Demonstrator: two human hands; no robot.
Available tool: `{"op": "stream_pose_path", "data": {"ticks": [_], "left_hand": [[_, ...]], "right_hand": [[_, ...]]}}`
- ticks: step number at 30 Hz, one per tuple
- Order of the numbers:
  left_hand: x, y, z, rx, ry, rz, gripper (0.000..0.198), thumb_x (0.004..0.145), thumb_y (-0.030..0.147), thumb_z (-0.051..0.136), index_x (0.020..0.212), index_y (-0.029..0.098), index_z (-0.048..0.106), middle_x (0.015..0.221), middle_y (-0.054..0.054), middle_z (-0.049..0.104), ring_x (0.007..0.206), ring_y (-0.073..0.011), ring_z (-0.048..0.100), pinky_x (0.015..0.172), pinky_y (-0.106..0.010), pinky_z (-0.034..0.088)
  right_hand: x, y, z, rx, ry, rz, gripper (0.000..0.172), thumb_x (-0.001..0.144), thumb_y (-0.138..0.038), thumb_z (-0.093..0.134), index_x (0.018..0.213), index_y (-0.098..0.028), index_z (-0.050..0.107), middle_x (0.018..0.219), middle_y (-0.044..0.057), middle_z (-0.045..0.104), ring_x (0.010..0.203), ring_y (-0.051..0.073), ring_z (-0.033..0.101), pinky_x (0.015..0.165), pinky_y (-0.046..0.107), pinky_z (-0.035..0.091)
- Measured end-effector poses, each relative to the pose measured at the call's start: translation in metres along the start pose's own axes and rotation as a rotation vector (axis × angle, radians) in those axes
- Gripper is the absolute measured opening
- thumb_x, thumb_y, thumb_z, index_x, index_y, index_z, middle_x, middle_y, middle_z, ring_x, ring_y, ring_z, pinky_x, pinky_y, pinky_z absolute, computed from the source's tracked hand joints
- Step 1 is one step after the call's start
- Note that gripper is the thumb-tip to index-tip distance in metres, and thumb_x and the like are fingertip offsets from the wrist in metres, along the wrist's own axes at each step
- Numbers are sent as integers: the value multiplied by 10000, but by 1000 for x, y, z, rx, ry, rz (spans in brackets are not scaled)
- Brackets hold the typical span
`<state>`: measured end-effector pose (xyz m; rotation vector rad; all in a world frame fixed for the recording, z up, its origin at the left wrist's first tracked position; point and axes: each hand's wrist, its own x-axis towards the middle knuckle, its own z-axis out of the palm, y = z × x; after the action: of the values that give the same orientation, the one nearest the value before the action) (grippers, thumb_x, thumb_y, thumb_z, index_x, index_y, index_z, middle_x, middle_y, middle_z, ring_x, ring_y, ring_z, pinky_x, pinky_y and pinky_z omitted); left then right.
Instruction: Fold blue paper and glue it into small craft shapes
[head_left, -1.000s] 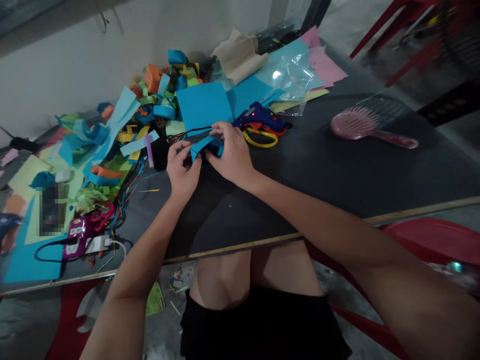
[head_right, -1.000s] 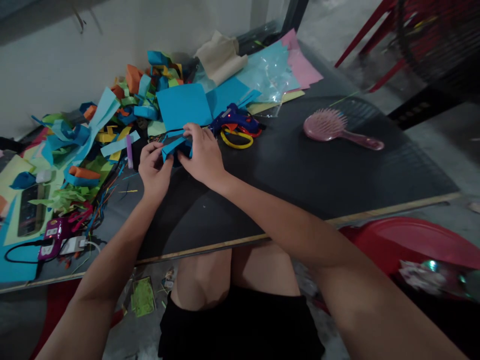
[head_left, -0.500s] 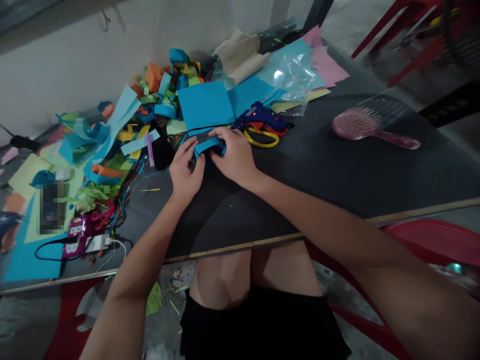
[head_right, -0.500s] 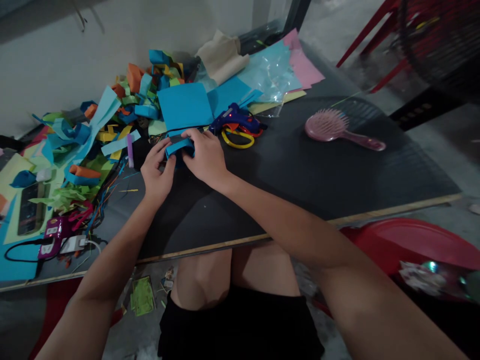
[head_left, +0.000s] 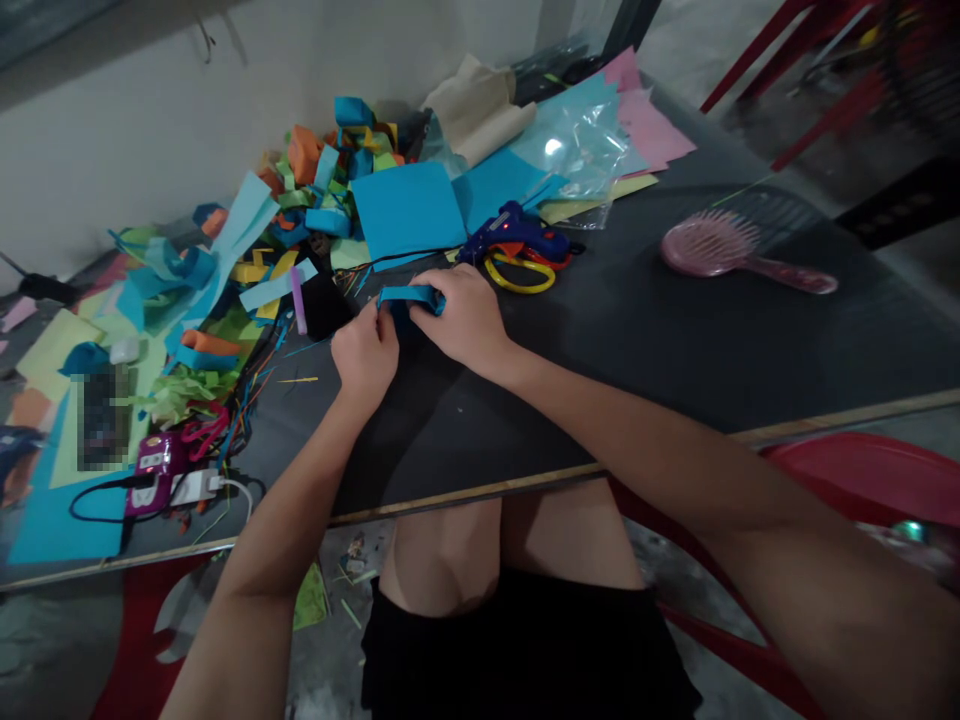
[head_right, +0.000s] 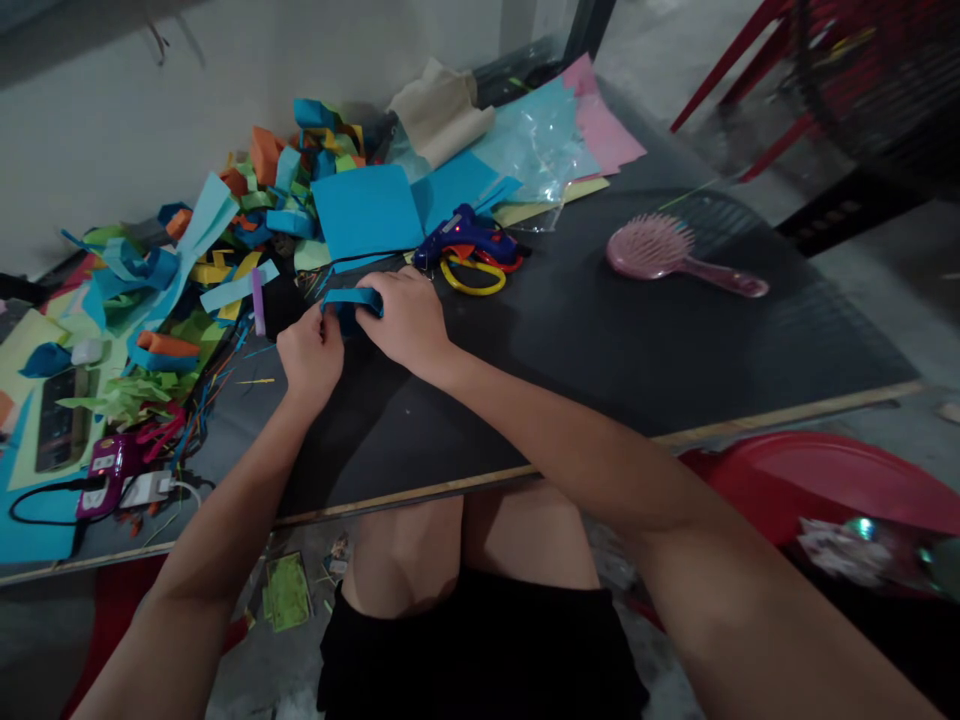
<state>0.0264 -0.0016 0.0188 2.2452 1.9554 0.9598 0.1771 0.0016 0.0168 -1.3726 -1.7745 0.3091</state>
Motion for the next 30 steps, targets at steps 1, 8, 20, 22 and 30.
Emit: {"op": "stream_pose_path", "data": {"ticks": [1, 8, 20, 22, 30], "left_hand": [[0, 0, 0, 5, 1, 6, 230, 931, 234, 494, 890, 183, 714, 560, -25, 566, 534, -164, 562, 576, -275, 326], [0, 2, -6, 28, -31, -6, 217, 921, 236, 506, 859, 191, 709, 575, -28, 583, 565, -173, 594, 587, -284, 338], [1, 3, -6, 5, -7, -22, 203, 900, 271, 541, 843, 181, 713, 664, -37, 660, 627, -177, 635, 641, -281, 410], [0, 4, -6, -36, 9, -10, 212, 871, 269, 574, 1008, 204, 722, 779, -37, 717, 658, -170, 647, 656, -270, 430], [-2, 4, -8, -37, 3, 0, 279, 899, 304, 521, 1037, 198, 739, 666, -30, 683, 608, -163, 618, 609, -256, 409]], "right_hand": [[0, 0, 0, -4, -4, 3, 169, 800, -194, 609, 949, -191, 691, 929, 76, 717, 920, 261, 601, 844, 399, 460], [0, 0, 0, -21, 5, 13, 148, 780, -201, 624, 910, -193, 695, 873, 67, 710, 894, 263, 594, 820, 396, 457], [1, -2, -3, -7, -43, 36, 139, 806, -205, 618, 924, -186, 687, 904, 78, 717, 898, 264, 611, 833, 399, 459], [2, 0, -2, 30, -41, 49, 145, 810, -208, 613, 933, -193, 689, 923, 72, 723, 898, 260, 620, 823, 399, 466], [4, 3, -1, 140, -36, 98, 113, 798, -214, 621, 885, -199, 691, 926, 56, 728, 838, 236, 631, 791, 395, 472]]}}
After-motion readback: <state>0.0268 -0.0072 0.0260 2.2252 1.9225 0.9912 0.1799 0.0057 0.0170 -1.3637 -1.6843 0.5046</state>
